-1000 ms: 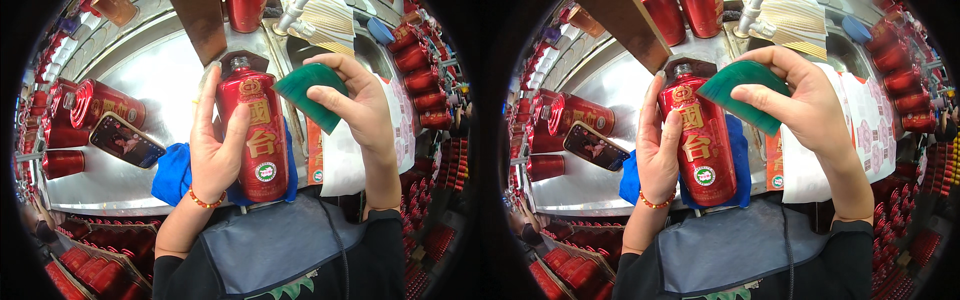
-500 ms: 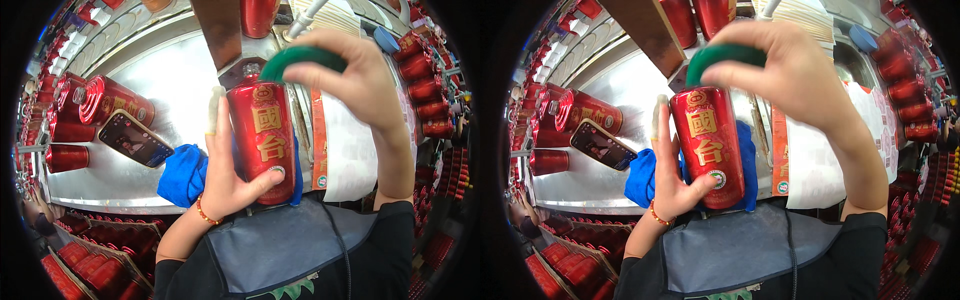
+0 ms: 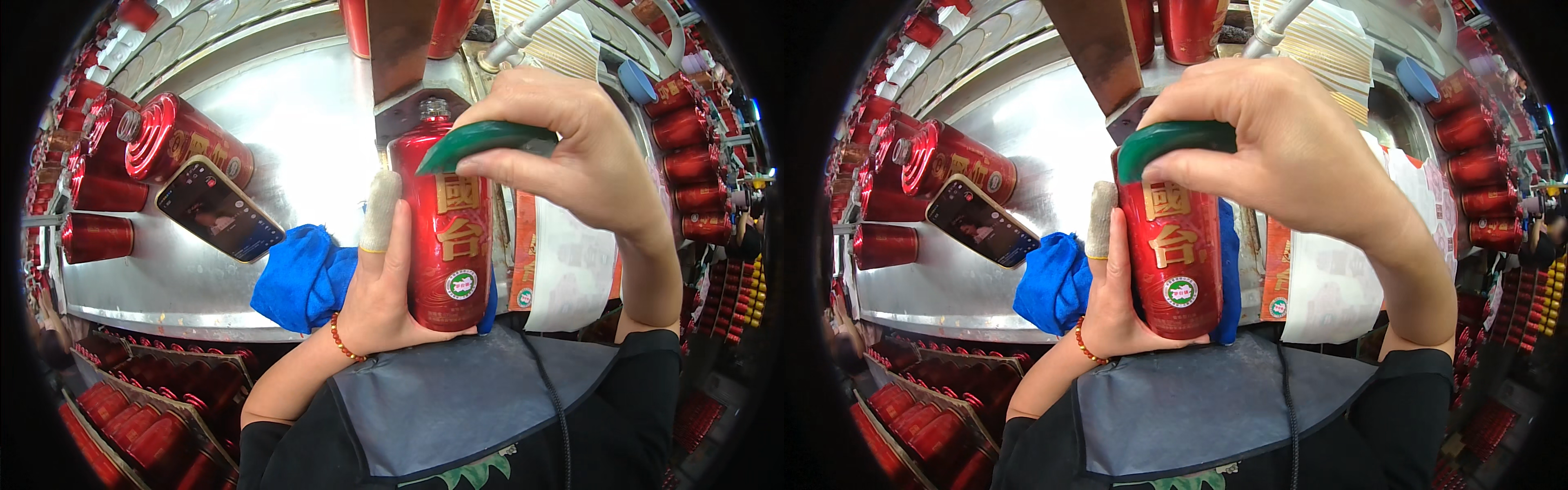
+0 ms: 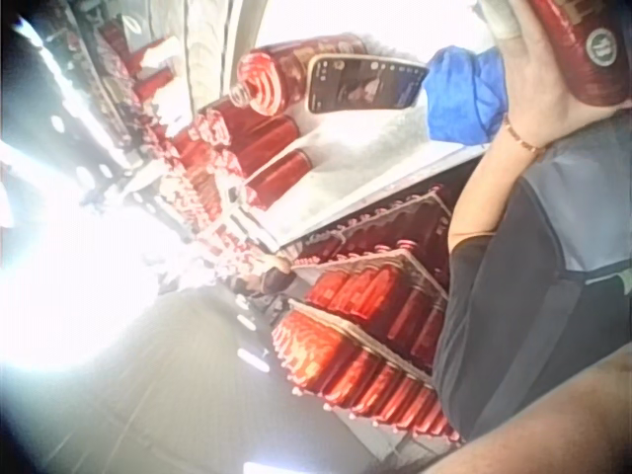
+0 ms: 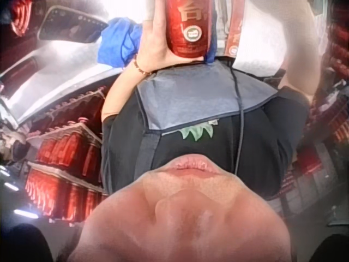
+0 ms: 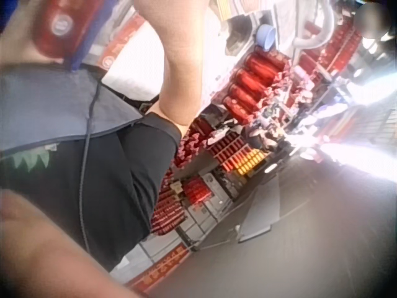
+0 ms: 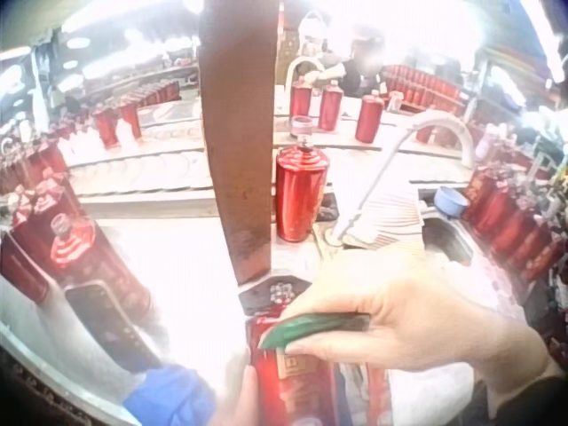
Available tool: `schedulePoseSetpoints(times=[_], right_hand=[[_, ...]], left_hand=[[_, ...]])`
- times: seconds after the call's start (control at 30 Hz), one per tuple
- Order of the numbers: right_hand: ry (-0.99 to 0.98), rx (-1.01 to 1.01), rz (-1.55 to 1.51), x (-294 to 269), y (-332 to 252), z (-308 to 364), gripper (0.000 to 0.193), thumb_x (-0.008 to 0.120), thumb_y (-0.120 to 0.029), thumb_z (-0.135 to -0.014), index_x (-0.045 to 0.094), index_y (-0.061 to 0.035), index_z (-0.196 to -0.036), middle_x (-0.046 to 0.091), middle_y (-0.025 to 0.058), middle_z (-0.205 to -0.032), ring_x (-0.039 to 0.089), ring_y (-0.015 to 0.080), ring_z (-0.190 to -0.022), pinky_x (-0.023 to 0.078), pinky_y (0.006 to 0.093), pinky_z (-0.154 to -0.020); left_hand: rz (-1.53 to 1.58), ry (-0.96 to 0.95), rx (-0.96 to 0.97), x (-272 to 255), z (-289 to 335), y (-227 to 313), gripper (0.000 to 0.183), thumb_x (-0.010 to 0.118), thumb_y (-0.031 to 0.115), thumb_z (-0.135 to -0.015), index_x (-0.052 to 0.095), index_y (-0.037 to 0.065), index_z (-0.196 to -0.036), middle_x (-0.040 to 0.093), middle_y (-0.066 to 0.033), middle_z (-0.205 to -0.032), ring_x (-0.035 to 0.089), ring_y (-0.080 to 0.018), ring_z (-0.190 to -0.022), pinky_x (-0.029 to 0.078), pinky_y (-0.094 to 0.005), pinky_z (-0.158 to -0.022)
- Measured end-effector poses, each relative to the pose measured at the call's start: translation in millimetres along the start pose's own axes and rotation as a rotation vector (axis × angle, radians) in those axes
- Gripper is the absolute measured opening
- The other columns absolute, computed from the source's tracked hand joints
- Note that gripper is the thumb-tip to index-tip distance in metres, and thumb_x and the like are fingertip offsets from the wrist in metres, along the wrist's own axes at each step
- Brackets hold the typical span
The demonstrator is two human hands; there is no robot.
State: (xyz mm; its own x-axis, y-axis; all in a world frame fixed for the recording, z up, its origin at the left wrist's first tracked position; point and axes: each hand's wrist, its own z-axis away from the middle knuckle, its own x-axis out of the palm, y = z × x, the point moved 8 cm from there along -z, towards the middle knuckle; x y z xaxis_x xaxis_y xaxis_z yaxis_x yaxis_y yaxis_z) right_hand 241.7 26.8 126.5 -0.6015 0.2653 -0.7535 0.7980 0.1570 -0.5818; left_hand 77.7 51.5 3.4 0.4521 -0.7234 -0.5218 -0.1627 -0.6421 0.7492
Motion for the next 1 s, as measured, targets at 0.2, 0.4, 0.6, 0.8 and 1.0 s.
schedulePoseSetpoints(times=[0.2,0.4,0.6,0.8,1.0], right_hand=[[0.121,0.228,-0.037,-19.5,21.5,10.8,0.022,0.080,-0.008,-0.086,0.075,-0.0007,-0.106,0.072,0.0026,-0.089,0.068,0.0088,-0.084,0.052,0.0240,-0.075],[0.295,0.217,-0.068,-22.9,36.3,34.4,0.024,0.082,-0.005,-0.082,0.077,-0.0025,-0.105,0.070,0.0018,-0.085,0.062,0.0083,-0.078,0.046,0.0237,-0.067],[0.379,0.202,0.091,-24.1,28.1,47.0,0.025,0.079,0.002,-0.082,0.075,-0.0006,-0.107,0.069,0.0053,-0.088,0.062,0.0131,-0.082,0.048,0.0267,-0.074],[0.105,-0.360,0.389,56.1,-73.7,95.1,0.024,0.072,-0.013,-0.077,0.077,-0.0158,-0.100,0.065,-0.0018,-0.095,0.056,0.0176,-0.085,0.047,0.0329,-0.076],[0.186,-0.002,0.222,20.6,-35.9,63.5,0.029,0.076,-0.008,-0.072,0.078,-0.0137,-0.100,0.068,-0.0013,-0.085,0.054,0.0175,-0.075,0.040,0.0339,-0.073]], left_hand=[[0.019,0.017,-0.025,1.5,2.6,-2.3,0.144,0.097,0.047,-0.063,0.006,-0.008,-0.160,0.009,-0.0420,-0.161,0.019,-0.0572,-0.150,0.030,-0.0538,-0.121],[0.022,0.011,-0.053,1.3,3.1,-3.3,0.147,0.098,0.048,-0.061,0.005,-0.009,-0.160,0.012,-0.0421,-0.161,0.021,-0.0559,-0.150,0.030,-0.0528,-0.121],[-0.011,0.017,-0.070,-1.1,5.0,-2.9,0.147,0.099,0.047,-0.060,0.007,-0.011,-0.159,0.016,-0.0413,-0.160,0.024,-0.0545,-0.150,0.031,-0.0521,-0.120],[-0.112,0.036,-0.013,0.7,2.9,-6.7,0.144,0.097,0.044,-0.063,0.007,-0.012,-0.159,0.020,-0.0397,-0.160,0.030,-0.0542,-0.147,0.033,-0.0513,-0.119],[0.024,0.039,-0.101,-1.4,6.6,-5.7,0.147,0.098,0.043,-0.061,0.004,-0.008,-0.161,0.020,-0.0397,-0.159,0.029,-0.0544,-0.147,0.033,-0.0521,-0.119]])
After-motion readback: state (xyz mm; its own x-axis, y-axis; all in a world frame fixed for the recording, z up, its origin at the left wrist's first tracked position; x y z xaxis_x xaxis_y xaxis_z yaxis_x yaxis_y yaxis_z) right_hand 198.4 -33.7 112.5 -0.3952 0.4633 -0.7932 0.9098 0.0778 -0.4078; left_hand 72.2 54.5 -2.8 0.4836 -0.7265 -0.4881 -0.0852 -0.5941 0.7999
